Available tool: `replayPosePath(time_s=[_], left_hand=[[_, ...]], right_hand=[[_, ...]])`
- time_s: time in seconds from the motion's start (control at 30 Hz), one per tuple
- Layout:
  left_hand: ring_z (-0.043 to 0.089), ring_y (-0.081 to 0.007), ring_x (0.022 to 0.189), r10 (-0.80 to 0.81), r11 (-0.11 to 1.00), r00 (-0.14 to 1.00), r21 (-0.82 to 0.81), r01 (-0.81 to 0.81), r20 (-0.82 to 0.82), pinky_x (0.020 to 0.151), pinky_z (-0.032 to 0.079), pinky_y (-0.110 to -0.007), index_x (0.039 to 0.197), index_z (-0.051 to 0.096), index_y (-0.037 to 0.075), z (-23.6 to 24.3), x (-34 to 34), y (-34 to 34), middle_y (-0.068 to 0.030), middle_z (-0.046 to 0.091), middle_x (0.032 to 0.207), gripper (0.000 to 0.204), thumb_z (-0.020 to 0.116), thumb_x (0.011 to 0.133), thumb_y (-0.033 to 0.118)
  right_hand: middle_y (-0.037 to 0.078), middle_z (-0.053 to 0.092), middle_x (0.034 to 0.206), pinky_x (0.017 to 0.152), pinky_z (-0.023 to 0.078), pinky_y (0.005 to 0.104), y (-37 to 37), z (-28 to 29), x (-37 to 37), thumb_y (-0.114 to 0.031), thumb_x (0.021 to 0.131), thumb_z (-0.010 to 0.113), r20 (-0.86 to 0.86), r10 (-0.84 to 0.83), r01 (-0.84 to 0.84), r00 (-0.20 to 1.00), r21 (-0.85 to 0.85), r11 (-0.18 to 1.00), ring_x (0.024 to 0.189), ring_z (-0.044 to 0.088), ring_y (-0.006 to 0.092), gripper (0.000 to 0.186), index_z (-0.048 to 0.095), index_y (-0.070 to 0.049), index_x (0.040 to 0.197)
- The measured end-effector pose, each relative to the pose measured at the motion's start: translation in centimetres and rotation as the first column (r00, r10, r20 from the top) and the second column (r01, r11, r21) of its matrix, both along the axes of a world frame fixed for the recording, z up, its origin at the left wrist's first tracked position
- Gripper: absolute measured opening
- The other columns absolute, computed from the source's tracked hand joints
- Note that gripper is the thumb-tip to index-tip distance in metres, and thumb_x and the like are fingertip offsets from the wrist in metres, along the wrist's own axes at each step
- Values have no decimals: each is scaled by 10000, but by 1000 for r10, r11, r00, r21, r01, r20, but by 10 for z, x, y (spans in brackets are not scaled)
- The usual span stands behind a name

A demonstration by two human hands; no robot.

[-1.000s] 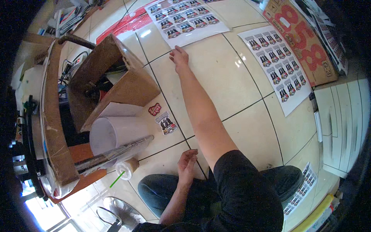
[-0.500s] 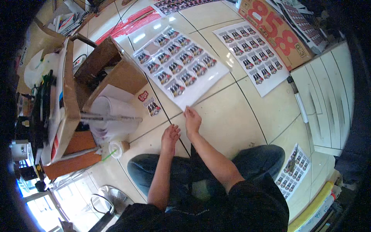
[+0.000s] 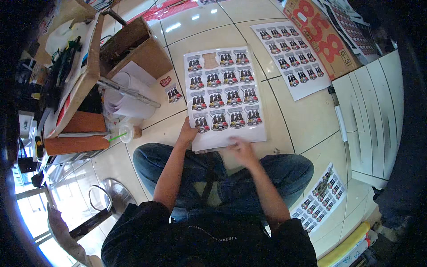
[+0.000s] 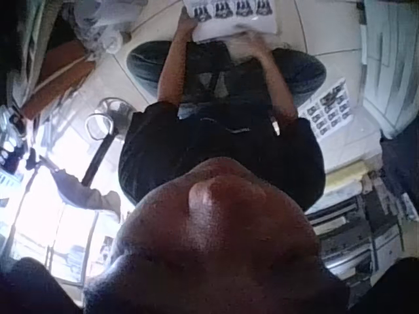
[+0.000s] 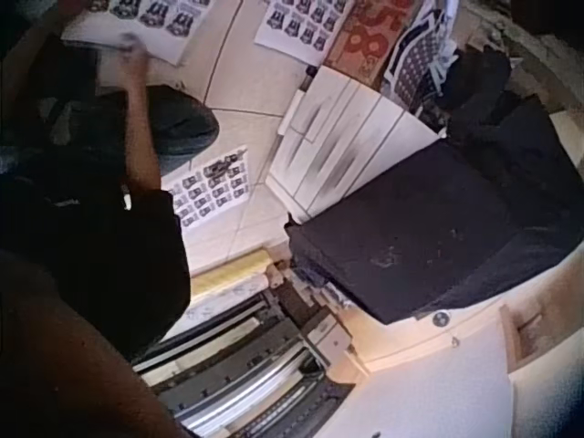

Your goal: Organizing and sorting printed stickers from a sheet on the floor.

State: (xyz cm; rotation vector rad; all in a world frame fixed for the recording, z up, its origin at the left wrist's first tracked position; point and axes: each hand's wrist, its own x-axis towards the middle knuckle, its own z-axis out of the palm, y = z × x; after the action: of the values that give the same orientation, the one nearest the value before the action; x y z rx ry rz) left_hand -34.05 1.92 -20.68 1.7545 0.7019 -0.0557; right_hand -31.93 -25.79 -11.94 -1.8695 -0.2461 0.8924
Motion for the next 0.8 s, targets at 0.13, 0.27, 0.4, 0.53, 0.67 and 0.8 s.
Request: replayPosePath(time_s=[0.13, 0.27, 0.4, 0.53, 0.67, 0.8], left_hand=[[598, -283, 1020, -41, 996, 999, -85, 39, -19, 853, 477, -353, 1218, 423, -42, 1, -3, 3, -206, 601, 1106, 516, 624, 754, 64], [595, -238, 1018, -51, 988, 997, -149, 43, -51, 888, 462, -340, 1246, 413, -46, 21, -2, -1, -149, 619, 1093, 502, 597, 785, 32], [632, -292, 935, 171, 985, 984, -21, -173, -58, 788, 493, -357, 1161, 511, -37, 38, 8, -1, -213, 634, 1018, 362, 559, 844, 131], [642, -361, 874, 109, 989, 991, 88, -116, 76, 774, 492, -408, 1092, 591, 5, 22, 3, 11, -231, 655, 921, 276, 503, 871, 145], [633, -391, 888, -102, 942, 995, 321, 94, 10, 778, 486, -435, 1069, 608, 13, -9, -1, 26, -241, 652, 926, 265, 492, 876, 152], [617, -405, 924, 81, 991, 994, 100, -88, 68, 808, 479, -448, 1050, 609, -3, -10, 9, 21, -250, 642, 961, 272, 536, 834, 145]], right_hand=[[248, 457, 1314, 1016, 362, 429, -45, -26, 55, -259, 783, 682, 535, 43, 216, 844, -411, 886, 1235, 437, 351, 662, 403, 14, 1318], [303, 388, 1346, 1032, 348, 413, -51, -54, 70, -340, 749, 707, 387, -293, 451, 874, -423, 786, 1256, 395, 395, 875, 257, 72, 1376], [269, 487, 1277, 974, 405, 393, -56, -53, 73, -328, 726, 714, 262, -463, 531, 847, -468, 707, 1182, 490, 365, 780, 384, 75, 1307], [230, 605, 1129, 909, 457, 384, -72, -42, 70, -269, 690, 702, 19, -288, 269, 957, -421, 866, 1060, 588, 340, 580, 561, 55, 1150], [227, 611, 1116, 896, 467, 383, -82, -52, 65, -219, 695, 671, -112, -103, 14, 988, -612, 791, 1034, 601, 341, 471, 601, 39, 1083], [261, 596, 1118, 908, 464, 390, -75, -64, 63, -191, 708, 645, 122, -111, 163, 986, -646, 746, 1045, 590, 369, 540, 511, 49, 1173]])
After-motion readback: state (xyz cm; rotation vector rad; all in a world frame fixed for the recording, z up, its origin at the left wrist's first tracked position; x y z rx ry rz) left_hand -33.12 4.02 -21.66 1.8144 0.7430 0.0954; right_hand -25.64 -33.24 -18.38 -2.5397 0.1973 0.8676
